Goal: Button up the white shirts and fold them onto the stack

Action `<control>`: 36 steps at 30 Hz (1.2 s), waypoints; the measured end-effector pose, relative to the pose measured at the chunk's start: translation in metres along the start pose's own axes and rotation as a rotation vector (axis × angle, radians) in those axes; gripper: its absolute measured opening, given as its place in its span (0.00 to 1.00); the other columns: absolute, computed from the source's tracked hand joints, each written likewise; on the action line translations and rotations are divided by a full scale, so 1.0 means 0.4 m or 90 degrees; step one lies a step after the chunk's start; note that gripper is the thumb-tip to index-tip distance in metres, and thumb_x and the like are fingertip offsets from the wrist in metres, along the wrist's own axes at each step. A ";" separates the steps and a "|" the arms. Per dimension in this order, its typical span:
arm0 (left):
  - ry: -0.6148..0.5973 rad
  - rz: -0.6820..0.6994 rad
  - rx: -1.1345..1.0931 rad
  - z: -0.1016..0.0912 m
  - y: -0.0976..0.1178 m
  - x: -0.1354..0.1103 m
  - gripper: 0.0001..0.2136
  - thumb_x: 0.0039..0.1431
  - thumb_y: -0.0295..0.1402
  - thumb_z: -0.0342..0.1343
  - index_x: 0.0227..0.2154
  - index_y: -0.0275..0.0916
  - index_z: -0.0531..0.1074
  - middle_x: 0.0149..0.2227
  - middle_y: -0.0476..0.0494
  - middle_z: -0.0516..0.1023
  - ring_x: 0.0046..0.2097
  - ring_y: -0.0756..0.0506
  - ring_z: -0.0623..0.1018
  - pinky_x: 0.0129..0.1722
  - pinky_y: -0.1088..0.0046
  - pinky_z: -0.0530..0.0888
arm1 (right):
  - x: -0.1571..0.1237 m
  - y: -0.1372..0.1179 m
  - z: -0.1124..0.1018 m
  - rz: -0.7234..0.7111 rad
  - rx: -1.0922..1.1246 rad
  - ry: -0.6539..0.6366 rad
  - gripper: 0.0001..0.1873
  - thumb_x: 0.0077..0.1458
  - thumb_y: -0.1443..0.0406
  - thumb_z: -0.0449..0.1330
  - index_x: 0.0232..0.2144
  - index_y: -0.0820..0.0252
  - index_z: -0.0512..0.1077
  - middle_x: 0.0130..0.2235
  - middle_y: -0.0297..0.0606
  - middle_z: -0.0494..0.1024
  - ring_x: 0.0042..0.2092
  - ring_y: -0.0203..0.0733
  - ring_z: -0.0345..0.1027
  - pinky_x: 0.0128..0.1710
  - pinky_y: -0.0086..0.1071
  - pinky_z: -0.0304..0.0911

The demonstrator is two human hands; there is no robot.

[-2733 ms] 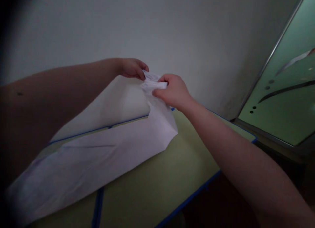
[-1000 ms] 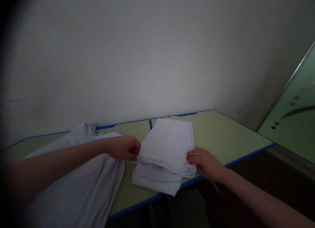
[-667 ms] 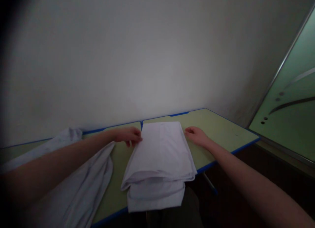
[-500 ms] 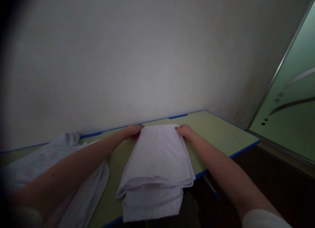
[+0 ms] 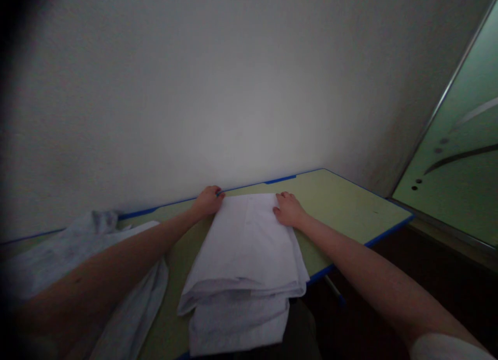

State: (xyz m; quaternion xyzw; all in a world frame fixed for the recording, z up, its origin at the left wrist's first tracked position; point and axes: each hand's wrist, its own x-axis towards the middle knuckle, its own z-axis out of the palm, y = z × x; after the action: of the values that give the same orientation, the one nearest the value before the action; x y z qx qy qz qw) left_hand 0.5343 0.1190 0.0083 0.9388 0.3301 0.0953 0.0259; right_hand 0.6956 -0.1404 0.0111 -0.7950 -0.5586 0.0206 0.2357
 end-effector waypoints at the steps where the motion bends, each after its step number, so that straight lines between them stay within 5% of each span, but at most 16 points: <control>1: 0.015 0.064 -0.001 -0.003 0.012 -0.028 0.26 0.61 0.44 0.34 0.55 0.33 0.60 0.57 0.33 0.61 0.59 0.41 0.60 0.56 0.65 0.57 | -0.017 0.009 0.016 -0.033 -0.018 -0.018 0.22 0.56 0.58 0.53 0.51 0.64 0.64 0.56 0.51 0.60 0.55 0.49 0.56 0.54 0.43 0.54; 5: -0.085 0.391 0.012 0.009 0.040 -0.185 0.32 0.57 0.53 0.39 0.60 0.40 0.50 0.63 0.40 0.47 0.63 0.41 0.48 0.60 0.64 0.48 | -0.134 0.045 0.080 -0.191 -0.101 -0.119 0.36 0.57 0.51 0.46 0.60 0.71 0.51 0.62 0.54 0.46 0.63 0.53 0.38 0.61 0.45 0.40; 10: -0.175 0.369 0.024 0.009 -0.007 -0.366 0.35 0.57 0.54 0.39 0.62 0.40 0.41 0.64 0.39 0.37 0.64 0.38 0.41 0.60 0.58 0.45 | -0.309 0.059 0.074 -0.221 -0.117 -0.123 0.36 0.58 0.50 0.42 0.62 0.64 0.44 0.63 0.46 0.39 0.64 0.50 0.33 0.61 0.45 0.37; 13: -0.211 0.386 0.003 -0.045 -0.043 -0.452 0.33 0.58 0.50 0.42 0.62 0.42 0.42 0.64 0.42 0.36 0.64 0.37 0.42 0.61 0.56 0.46 | -0.390 0.046 0.042 -0.279 -0.113 -0.120 0.35 0.59 0.51 0.44 0.63 0.59 0.42 0.64 0.42 0.40 0.64 0.47 0.33 0.61 0.46 0.37; 18: -0.285 0.461 -0.077 -0.127 -0.042 -0.608 0.37 0.50 0.40 0.54 0.61 0.48 0.44 0.64 0.47 0.44 0.63 0.39 0.48 0.61 0.58 0.49 | -0.463 0.032 0.055 -0.400 -0.149 -0.050 0.48 0.46 0.47 0.56 0.62 0.61 0.44 0.63 0.47 0.45 0.64 0.55 0.30 0.60 0.54 0.33; 24: -0.214 0.300 -0.064 -0.080 0.027 -0.736 0.49 0.38 0.47 0.61 0.62 0.44 0.41 0.64 0.43 0.43 0.62 0.36 0.52 0.60 0.59 0.55 | -0.478 0.027 0.142 -0.479 -0.208 0.130 0.29 0.54 0.63 0.52 0.58 0.62 0.55 0.56 0.45 0.62 0.61 0.46 0.46 0.59 0.46 0.47; 28: -0.154 0.283 -0.027 -0.059 0.069 -0.790 0.34 0.47 0.38 0.56 0.59 0.46 0.53 0.61 0.43 0.55 0.59 0.39 0.60 0.57 0.60 0.61 | -0.506 0.017 0.148 -0.523 -0.199 0.192 0.25 0.55 0.67 0.50 0.55 0.62 0.60 0.53 0.42 0.68 0.58 0.42 0.54 0.57 0.42 0.54; 32: -0.092 0.348 -0.019 -0.077 0.115 -0.833 0.24 0.48 0.27 0.51 0.51 0.46 0.65 0.50 0.44 0.71 0.51 0.42 0.69 0.52 0.59 0.65 | -0.551 -0.005 0.101 -0.538 -0.157 0.214 0.24 0.54 0.69 0.50 0.54 0.61 0.61 0.49 0.41 0.72 0.54 0.38 0.61 0.55 0.38 0.58; 36: -0.020 0.389 -0.085 -0.136 0.170 -0.843 0.17 0.51 0.25 0.47 0.43 0.44 0.71 0.37 0.45 0.76 0.42 0.45 0.73 0.45 0.64 0.68 | -0.591 -0.048 -0.028 -0.499 -0.108 0.235 0.20 0.54 0.68 0.51 0.50 0.61 0.64 0.46 0.42 0.74 0.50 0.40 0.66 0.52 0.38 0.61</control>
State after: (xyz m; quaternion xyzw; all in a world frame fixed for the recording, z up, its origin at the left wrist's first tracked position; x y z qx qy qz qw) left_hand 0.3078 -0.1457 0.0145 0.9921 0.0255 0.1052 0.0626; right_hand 0.5934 -0.3515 -0.0257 -0.5297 -0.7664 -0.2582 0.2556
